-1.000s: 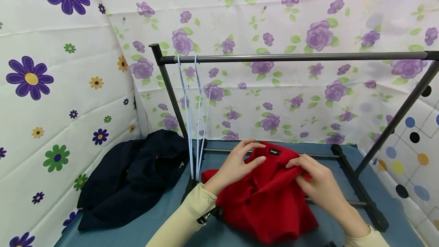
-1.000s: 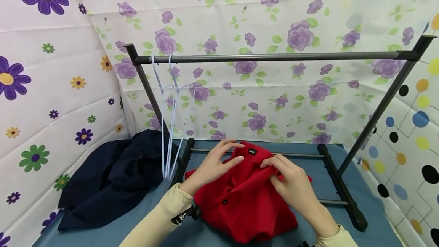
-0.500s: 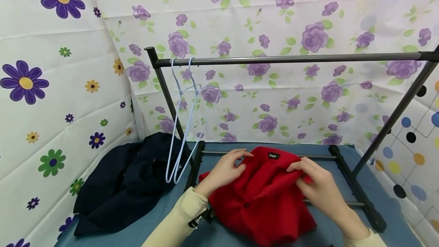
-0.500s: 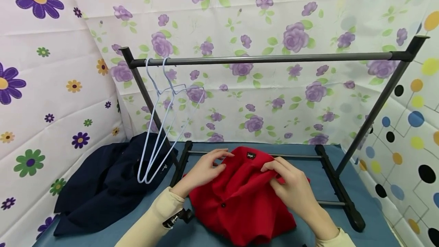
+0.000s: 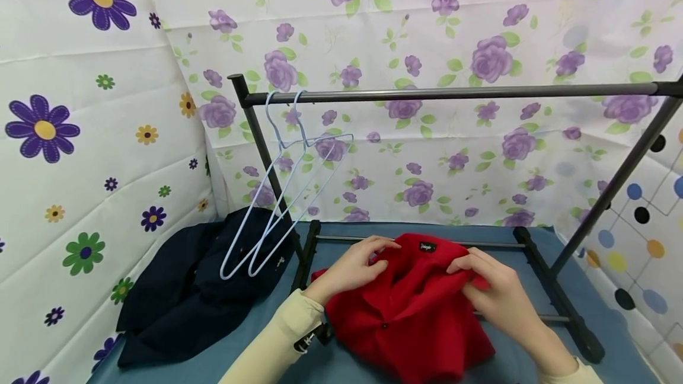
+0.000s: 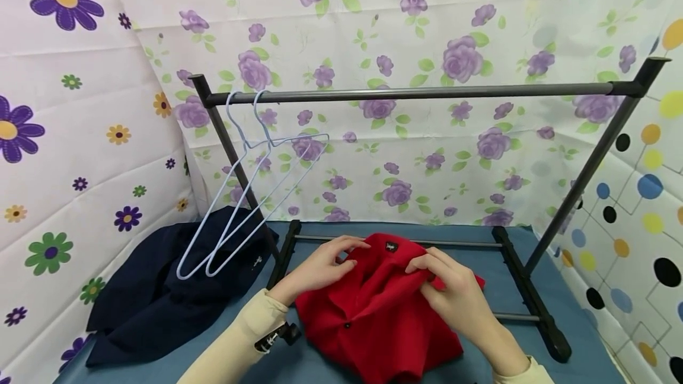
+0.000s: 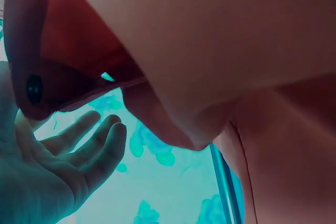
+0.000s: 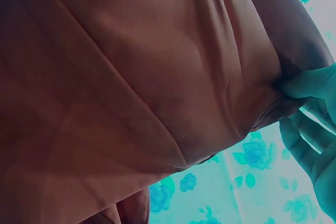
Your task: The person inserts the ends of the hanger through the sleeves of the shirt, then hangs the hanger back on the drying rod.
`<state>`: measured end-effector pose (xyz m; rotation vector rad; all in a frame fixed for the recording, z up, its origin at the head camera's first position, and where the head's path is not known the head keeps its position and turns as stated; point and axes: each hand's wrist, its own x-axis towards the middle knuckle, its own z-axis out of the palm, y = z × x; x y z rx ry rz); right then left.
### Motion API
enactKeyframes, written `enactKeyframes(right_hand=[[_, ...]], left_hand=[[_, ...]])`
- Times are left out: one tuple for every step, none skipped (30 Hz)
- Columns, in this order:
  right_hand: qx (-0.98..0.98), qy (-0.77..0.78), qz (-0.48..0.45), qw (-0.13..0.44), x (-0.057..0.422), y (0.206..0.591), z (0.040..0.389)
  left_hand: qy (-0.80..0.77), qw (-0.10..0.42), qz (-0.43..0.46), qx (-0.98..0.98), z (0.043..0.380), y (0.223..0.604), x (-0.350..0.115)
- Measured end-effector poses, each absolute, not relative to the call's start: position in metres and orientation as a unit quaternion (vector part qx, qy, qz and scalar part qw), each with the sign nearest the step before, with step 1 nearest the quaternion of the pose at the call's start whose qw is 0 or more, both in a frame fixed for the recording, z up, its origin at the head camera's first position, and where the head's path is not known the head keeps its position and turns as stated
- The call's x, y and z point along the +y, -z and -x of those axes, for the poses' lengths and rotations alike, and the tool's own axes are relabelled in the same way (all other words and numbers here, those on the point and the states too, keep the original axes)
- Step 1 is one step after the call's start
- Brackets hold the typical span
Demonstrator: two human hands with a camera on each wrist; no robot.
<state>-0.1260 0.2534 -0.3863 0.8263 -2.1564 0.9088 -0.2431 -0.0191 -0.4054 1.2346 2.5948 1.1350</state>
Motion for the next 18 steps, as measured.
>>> enactKeyframes(right_hand=[[-0.822,-0.346,-0.314,0.326,0.253,0.386,0.126],[-0.822,-0.345,-0.313,0.328,0.253,0.386,0.125],[-0.822,-0.344,-0.312,0.329,0.253,0.386,0.125],[-0.822,-0.345,-0.311,0.33,0.253,0.386,0.125],[-0.822,-0.345,-0.31,0.331,0.253,0.386,0.124],[-0.822,-0.345,-0.308,0.332,0.254,0.387,0.124],[-0.822,-0.345,-0.306,0.333,0.254,0.387,0.124],[-0.823,-0.345,-0.304,0.333,0.254,0.387,0.124],[-0.823,-0.346,-0.303,0.333,0.255,0.387,0.123],[-0.823,-0.345,-0.302,0.334,0.256,0.388,0.123],[-0.823,-0.345,-0.301,0.336,0.256,0.388,0.123],[-0.823,-0.343,-0.301,0.338,0.257,0.388,0.123],[-0.824,-0.343,-0.299,0.337,0.258,0.388,0.123],[-0.825,-0.342,-0.298,0.337,0.258,0.388,0.123],[-0.825,-0.341,-0.297,0.338,0.259,0.389,0.123],[-0.826,-0.34,-0.297,0.337,0.259,0.389,0.123],[-0.827,-0.341,-0.297,0.336,0.259,0.389,0.124],[-0.827,-0.341,-0.296,0.334,0.259,0.389,0.124]], left_hand=[[-0.366,0.029,-0.402,0.839,0.243,0.406,-0.018],[-0.365,0.034,-0.403,0.839,0.243,0.406,-0.018],[-0.364,0.038,-0.404,0.838,0.243,0.407,-0.017],[-0.364,0.043,-0.405,0.838,0.243,0.407,-0.017],[-0.364,0.047,-0.406,0.837,0.243,0.407,-0.018],[-0.365,0.049,-0.406,0.836,0.243,0.408,-0.018],[-0.367,0.05,-0.406,0.836,0.244,0.408,-0.02],[-0.369,0.049,-0.406,0.835,0.244,0.408,-0.021],[-0.371,0.047,-0.407,0.834,0.245,0.408,-0.023],[-0.374,0.045,-0.406,0.833,0.246,0.408,-0.025],[-0.377,0.043,-0.403,0.833,0.247,0.408,-0.027],[-0.381,0.041,-0.402,0.832,0.248,0.407,-0.029],[-0.385,0.038,-0.4,0.831,0.249,0.407,-0.032],[-0.389,0.035,-0.399,0.829,0.25,0.406,-0.034],[-0.394,0.031,-0.398,0.828,0.251,0.405,-0.036],[-0.396,0.026,-0.397,0.828,0.251,0.403,-0.039],[-0.398,0.019,-0.397,0.827,0.251,0.401,-0.042],[-0.401,0.012,-0.397,0.825,0.251,0.4,-0.044]])
